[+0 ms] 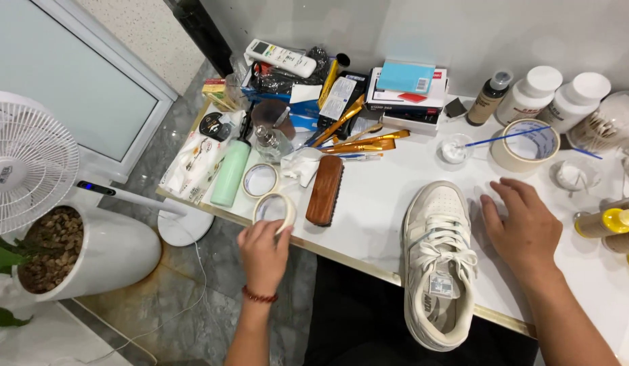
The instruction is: The person holds a white sneaker on a work counter and wraps masking tape around its upper, pressing the tape along the sole edge and smoothing it by hand. They then pick up a small pen-like tool and begin working along the taped edge of the shoe.
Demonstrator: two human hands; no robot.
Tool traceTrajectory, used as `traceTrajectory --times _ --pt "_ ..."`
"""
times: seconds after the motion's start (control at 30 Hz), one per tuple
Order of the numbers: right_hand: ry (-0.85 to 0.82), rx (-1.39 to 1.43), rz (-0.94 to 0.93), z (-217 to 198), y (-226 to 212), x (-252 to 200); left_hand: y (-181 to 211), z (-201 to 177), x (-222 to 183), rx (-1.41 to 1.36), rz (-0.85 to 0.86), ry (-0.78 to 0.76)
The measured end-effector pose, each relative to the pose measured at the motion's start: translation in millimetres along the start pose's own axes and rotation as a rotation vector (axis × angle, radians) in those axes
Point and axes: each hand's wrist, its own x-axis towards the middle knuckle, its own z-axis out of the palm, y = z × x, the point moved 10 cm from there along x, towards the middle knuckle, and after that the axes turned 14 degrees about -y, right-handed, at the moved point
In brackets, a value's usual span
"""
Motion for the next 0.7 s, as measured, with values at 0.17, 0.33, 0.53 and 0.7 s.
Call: traceTrajectory --times 0.17,0.33,0.53,0.7 --pt "-0.014 0.197 -0.048 -20.7 -20.6 6.3 21.7 -4.1 -5.4 -0.649 0.036 -0.022" --pt "-0.098 0.537 -0.146 -30.0 -39.8 30.8 84.7 44.9 26.2 -1.240 0.169 -0.301" --pt "-0.265 0.956 -0.473 -23.1 -81.0 43.9 174.4 67.4 54.2 -1.322 0.424 -0.489" --pt "-0.078 0.854 -0.383 -10.5 -46.2 38.0 220.9 88.4 80.2 -1.102 0.549 -0.545"
